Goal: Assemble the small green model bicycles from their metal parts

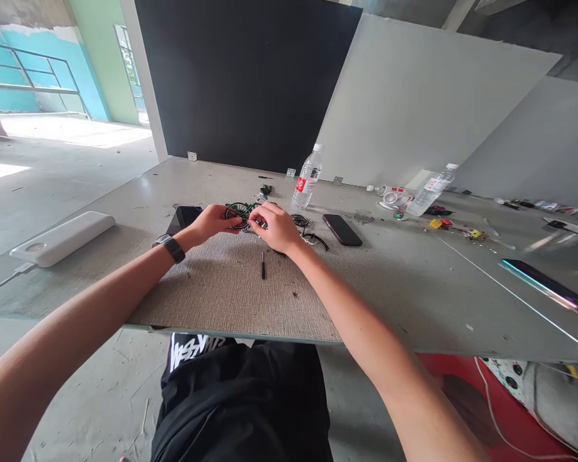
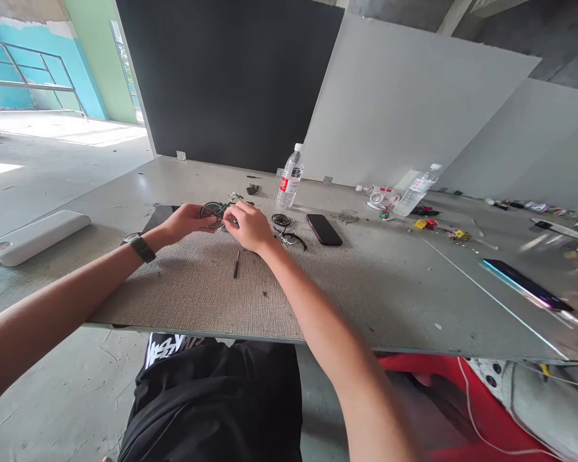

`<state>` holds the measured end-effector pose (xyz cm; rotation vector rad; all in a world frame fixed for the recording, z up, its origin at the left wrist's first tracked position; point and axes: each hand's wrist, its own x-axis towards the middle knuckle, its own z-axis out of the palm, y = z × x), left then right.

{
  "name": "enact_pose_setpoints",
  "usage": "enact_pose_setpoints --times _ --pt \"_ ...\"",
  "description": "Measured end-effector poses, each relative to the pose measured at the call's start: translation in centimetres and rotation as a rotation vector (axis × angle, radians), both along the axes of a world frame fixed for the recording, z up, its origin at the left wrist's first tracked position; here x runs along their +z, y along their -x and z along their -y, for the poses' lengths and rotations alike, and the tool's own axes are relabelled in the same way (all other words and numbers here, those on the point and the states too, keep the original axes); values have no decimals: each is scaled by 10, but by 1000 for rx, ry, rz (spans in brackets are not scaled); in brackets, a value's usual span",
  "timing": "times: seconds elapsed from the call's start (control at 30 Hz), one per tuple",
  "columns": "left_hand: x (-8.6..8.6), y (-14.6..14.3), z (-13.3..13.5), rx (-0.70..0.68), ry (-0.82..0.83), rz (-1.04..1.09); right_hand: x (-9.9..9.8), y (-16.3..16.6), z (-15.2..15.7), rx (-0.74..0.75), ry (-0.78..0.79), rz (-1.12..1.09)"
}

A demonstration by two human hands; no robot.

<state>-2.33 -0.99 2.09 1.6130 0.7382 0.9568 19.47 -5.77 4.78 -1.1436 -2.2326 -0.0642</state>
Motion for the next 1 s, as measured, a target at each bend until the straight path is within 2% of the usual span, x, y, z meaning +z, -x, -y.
enact_pose_setpoints --times 0.5,1.0 --pt "5 -1 3 -27 16 5 5 1 2 -77 4 113" --pt "6 -2 6 -12 64 63 1 5 1 -43 119 -37"
